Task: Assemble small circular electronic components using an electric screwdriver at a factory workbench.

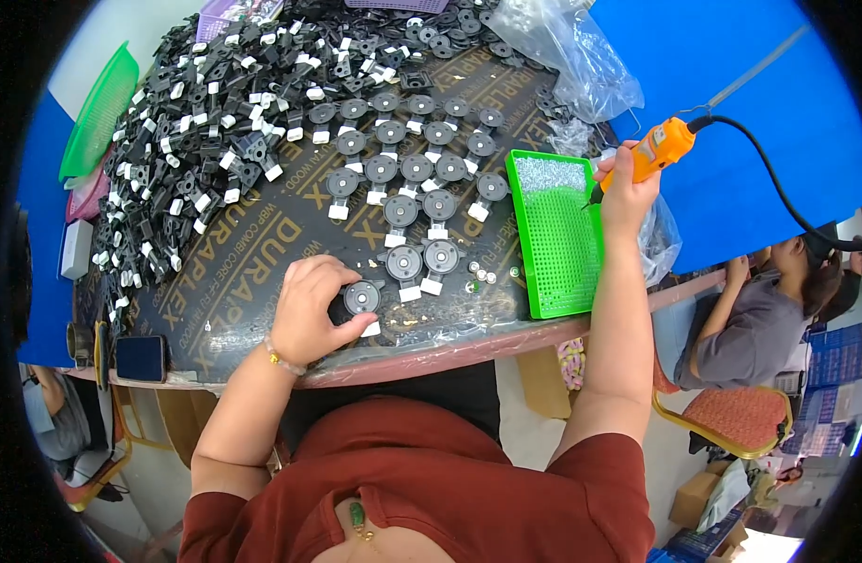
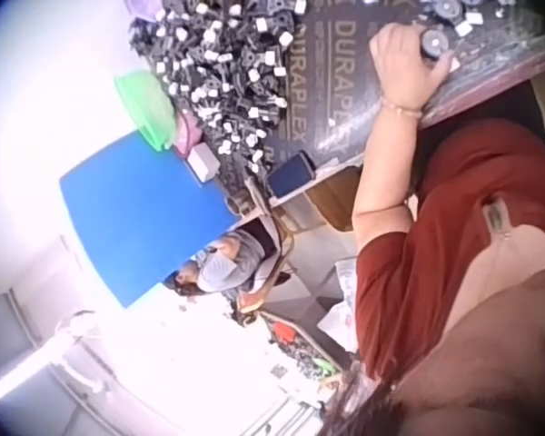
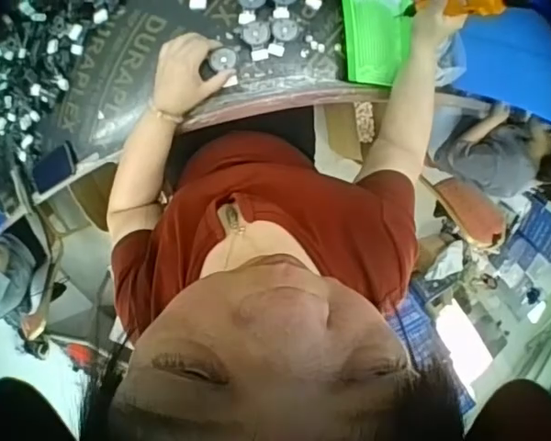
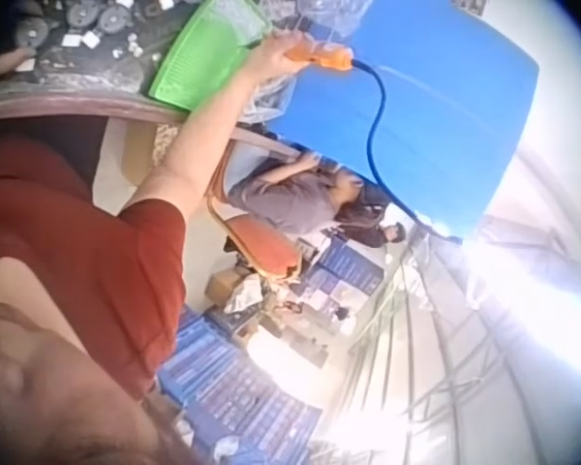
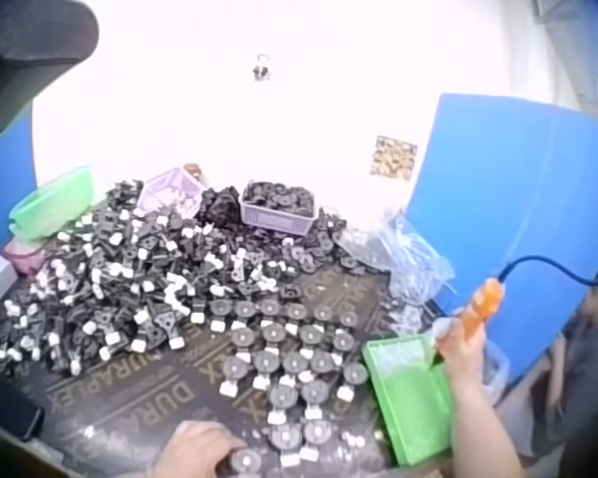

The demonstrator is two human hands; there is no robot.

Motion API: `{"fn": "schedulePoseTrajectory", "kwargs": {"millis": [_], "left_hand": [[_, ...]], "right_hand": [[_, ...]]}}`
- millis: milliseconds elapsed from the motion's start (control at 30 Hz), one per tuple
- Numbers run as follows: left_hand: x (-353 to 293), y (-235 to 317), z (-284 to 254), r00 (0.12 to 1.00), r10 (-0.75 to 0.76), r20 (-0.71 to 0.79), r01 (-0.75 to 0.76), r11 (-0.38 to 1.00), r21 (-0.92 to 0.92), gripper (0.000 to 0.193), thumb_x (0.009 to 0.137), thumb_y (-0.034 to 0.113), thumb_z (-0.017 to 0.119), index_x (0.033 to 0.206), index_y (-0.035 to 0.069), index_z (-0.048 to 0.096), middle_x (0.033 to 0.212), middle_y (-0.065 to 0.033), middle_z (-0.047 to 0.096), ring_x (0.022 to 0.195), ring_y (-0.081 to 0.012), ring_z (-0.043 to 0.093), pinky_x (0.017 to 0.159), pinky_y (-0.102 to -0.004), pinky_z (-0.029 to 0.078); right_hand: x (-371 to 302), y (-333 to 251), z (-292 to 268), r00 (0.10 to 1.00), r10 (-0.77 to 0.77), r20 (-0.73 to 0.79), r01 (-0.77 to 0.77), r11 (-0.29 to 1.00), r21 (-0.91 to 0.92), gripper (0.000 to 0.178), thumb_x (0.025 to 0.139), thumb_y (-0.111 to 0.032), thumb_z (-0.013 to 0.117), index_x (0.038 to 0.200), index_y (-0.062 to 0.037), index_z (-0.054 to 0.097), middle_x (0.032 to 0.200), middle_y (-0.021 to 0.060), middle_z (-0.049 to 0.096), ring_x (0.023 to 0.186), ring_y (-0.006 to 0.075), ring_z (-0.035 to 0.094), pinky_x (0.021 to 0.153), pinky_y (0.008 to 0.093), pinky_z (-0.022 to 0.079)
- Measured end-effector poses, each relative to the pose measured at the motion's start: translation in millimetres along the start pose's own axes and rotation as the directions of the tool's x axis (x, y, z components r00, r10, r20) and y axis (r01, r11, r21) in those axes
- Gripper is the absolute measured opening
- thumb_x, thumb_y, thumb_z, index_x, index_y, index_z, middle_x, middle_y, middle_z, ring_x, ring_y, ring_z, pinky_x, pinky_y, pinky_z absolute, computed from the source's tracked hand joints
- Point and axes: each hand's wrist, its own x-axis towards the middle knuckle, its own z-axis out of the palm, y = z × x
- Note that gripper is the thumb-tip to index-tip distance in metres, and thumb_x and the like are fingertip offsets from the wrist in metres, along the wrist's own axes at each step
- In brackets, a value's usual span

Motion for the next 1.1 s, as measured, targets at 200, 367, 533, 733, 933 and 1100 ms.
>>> {"fn": "schedulePoseTrajectory", "kwargs": {"millis": [200,367,533,733,933,1100], "left_hand": [[1,0,1,1.000,0.006,0.005,-0.006,1.000,0.002,0.044,0.063,0.027,0.083,0.096,0.006,0.064,0.096,-0.0092,0.064,0.098,-0.0284,0.058,0.087,-0.0396,0.041],[1,0,0,1.000,0.012,-0.001,-0.012,1.000,0.008,0.044,0.063,0.027,0.083,0.097,0.005,0.064,0.095,-0.0092,0.064,0.098,-0.0285,0.058,0.087,-0.0396,0.041],[0,0,0,1.000,0.014,0.004,-0.014,1.000,0.002,0.043,0.064,0.028,0.082,0.097,0.006,0.064,0.096,-0.0094,0.064,0.098,-0.0284,0.058,0.087,-0.0397,0.041],[1,2,-3,1.000,-0.002,0.031,0.002,1.000,0.007,0.044,0.065,0.029,0.082,0.098,0.006,0.064,0.097,-0.0090,0.064,0.100,-0.0284,0.058,0.089,-0.0401,0.041],[-1,0,-6,0.999,-0.002,0.049,0.001,1.000,0.011,0.061,0.062,0.032,0.082,0.114,0.009,0.061,0.104,-0.0080,0.062,0.105,-0.0275,0.056,0.091,-0.0394,0.039],[0,-1,-5,0.998,0.056,0.006,-0.056,0.998,0.010,0.053,0.063,0.030,0.080,0.108,0.009,0.062,0.097,-0.0054,0.060,0.101,-0.0250,0.056,0.089,-0.0395,0.040]], "right_hand": [[-2,0,-2,1.000,-0.018,-0.009,0.017,1.000,-0.022,0.029,0.098,-0.027,0.056,0.109,-0.0016,0.047,0.071,0.0061,0.060,0.058,0.0134,0.058,0.058,0.0254,0.048],[-1,-2,0,1.000,-0.009,-0.003,0.009,0.999,0.031,0.030,0.094,-0.024,0.063,0.108,-0.0031,0.047,0.071,0.0048,0.060,0.058,0.0125,0.058,0.057,0.0250,0.048],[-2,-16,0,0.998,-0.042,-0.039,0.044,0.998,0.044,0.029,0.094,-0.023,0.061,0.108,-0.0018,0.048,0.071,0.0059,0.060,0.058,0.0131,0.058,0.056,0.0251,0.048],[-37,-81,35,0.983,-0.131,0.127,0.075,0.926,0.370,0.053,0.090,-0.048,0.061,0.113,-0.0027,0.047,0.069,0.0074,0.057,0.055,0.0164,0.055,0.053,0.0301,0.048],[-124,-132,111,0.870,-0.153,0.468,-0.184,0.781,0.597,0.065,0.085,-0.065,0.056,0.114,-0.0081,0.044,0.064,0.0061,0.057,0.050,0.0165,0.054,0.050,0.0311,0.049],[-153,-138,143,0.778,-0.159,0.607,-0.269,0.789,0.551,0.065,0.084,-0.065,0.055,0.112,-0.0077,0.040,0.064,0.0064,0.057,0.050,0.0157,0.056,0.051,0.0290,0.050]]}}
